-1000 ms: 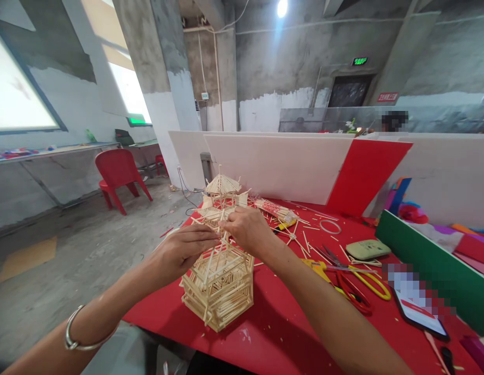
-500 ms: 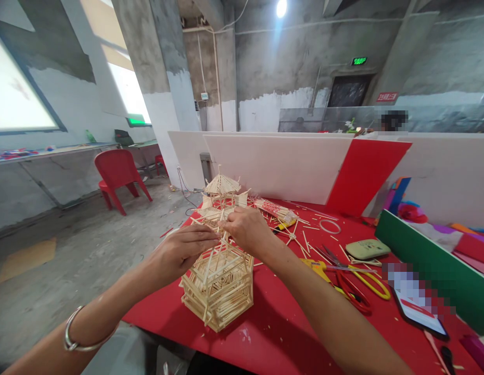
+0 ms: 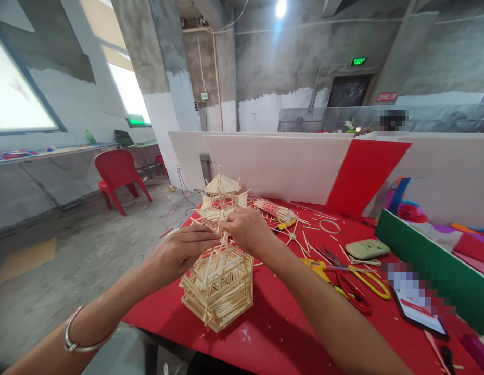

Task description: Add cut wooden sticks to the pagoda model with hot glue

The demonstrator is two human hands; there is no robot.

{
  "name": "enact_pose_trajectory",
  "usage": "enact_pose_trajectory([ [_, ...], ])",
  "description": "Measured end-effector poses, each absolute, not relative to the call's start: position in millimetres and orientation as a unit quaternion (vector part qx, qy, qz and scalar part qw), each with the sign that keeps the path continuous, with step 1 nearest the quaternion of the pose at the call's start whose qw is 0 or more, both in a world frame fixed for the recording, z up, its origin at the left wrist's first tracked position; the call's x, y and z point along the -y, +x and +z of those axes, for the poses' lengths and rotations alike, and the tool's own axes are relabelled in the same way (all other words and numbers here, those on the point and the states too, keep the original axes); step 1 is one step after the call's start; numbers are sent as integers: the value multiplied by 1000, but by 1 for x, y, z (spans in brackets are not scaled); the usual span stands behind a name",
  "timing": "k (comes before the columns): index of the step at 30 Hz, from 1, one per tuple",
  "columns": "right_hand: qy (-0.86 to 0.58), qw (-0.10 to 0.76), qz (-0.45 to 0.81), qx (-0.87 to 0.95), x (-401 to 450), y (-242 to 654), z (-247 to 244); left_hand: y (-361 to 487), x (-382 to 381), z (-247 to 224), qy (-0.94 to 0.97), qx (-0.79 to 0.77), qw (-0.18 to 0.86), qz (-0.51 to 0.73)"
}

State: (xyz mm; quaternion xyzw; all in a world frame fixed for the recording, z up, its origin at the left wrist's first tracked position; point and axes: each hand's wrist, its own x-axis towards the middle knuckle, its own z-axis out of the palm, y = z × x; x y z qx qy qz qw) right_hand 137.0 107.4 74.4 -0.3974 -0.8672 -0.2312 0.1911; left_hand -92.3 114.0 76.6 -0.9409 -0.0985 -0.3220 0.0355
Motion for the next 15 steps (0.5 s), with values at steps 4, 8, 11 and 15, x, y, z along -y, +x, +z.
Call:
enact_pose_trajectory([
  [4,-397,188,-227,869,-109,138,73,-92,-114,78,-941,98,40,-322],
  [8,-394,192,-226,870,-109,138,73,-92,-114,78,-941,96,37,-321],
  [11,-396,188,-227,870,-108,137,74,-92,-115,77,-942,96,33,-321],
  [15,-392,189,-228,871,-109,138,73,-93,-114,78,-942,95,27,-322],
])
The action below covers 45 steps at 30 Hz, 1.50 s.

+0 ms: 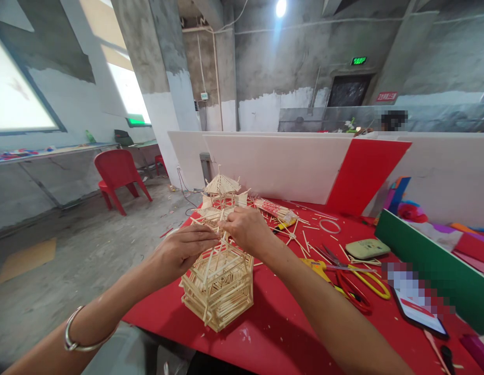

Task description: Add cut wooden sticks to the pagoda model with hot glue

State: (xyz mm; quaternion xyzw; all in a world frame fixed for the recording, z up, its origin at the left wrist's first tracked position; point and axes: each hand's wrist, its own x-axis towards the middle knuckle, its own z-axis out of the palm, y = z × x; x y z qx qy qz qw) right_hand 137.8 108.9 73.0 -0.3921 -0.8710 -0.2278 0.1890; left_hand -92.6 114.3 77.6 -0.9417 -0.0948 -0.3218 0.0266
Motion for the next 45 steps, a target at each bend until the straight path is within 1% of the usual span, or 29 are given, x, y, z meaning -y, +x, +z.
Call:
enact_pose_trajectory([
  [10,-392,191,-229,870,-109,138,72,-93,-114,78,-942,98,31,-319],
  [26,-393,191,-220,872,-109,138,73,-93,-114,77,-942,97,2,-322],
  [45,-400,184,-219,871,-106,137,76,-93,-115,77,-942,98,20,-319],
])
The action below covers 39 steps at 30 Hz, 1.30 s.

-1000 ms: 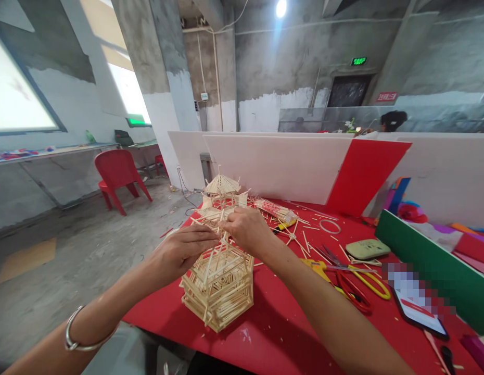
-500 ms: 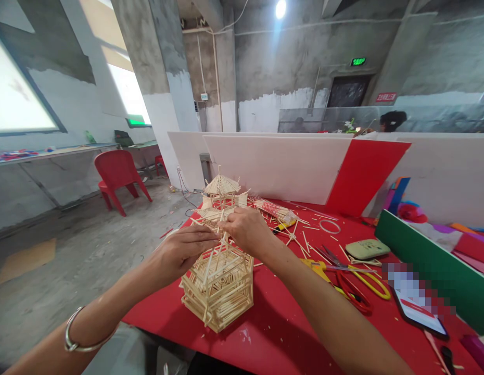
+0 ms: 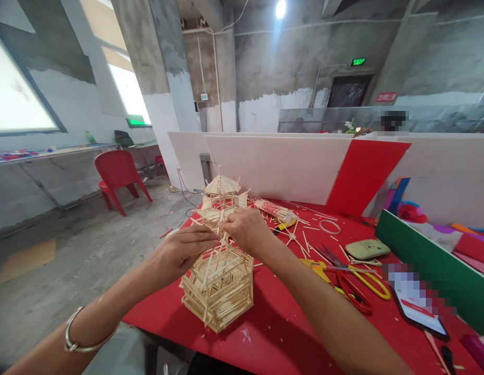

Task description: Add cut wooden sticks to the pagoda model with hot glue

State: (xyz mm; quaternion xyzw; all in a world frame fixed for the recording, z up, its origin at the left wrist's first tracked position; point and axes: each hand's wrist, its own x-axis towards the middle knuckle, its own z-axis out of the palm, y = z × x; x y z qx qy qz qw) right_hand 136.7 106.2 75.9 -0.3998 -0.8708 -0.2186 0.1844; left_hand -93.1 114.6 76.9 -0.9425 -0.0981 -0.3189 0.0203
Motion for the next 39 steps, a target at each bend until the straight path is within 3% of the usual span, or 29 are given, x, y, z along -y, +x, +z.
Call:
enact_pose_trajectory([
  [39,-401,178,-222,870,-107,137,74,-93,-114,77,-941,93,41,-322],
])
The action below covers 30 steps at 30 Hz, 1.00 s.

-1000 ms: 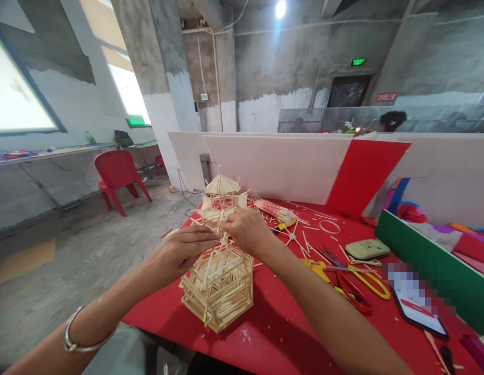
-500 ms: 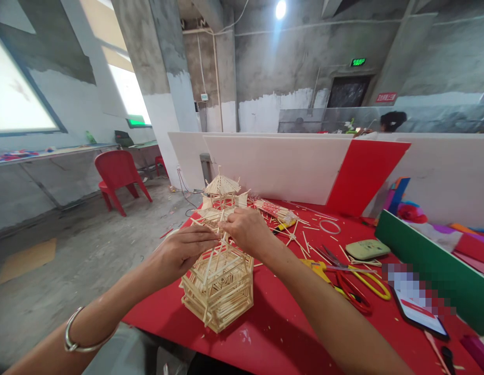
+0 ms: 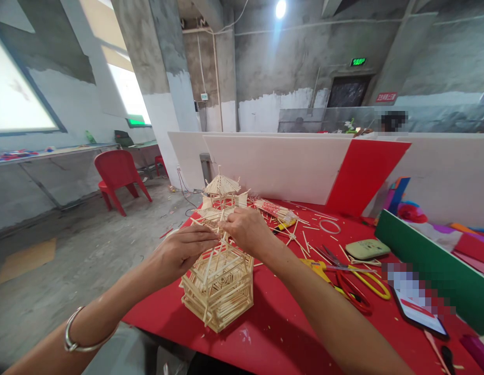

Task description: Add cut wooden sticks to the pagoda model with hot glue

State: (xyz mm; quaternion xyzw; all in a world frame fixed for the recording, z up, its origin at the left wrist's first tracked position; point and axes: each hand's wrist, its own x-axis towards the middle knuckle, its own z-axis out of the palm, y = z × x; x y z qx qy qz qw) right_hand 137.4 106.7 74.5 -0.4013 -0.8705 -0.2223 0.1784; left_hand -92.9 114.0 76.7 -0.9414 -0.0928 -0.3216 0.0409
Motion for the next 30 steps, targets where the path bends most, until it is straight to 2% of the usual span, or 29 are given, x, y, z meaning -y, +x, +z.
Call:
enact_pose_trajectory([
  [30,-399,185,-220,871,-106,137,74,-92,-113,78,-944,103,22,-312],
])
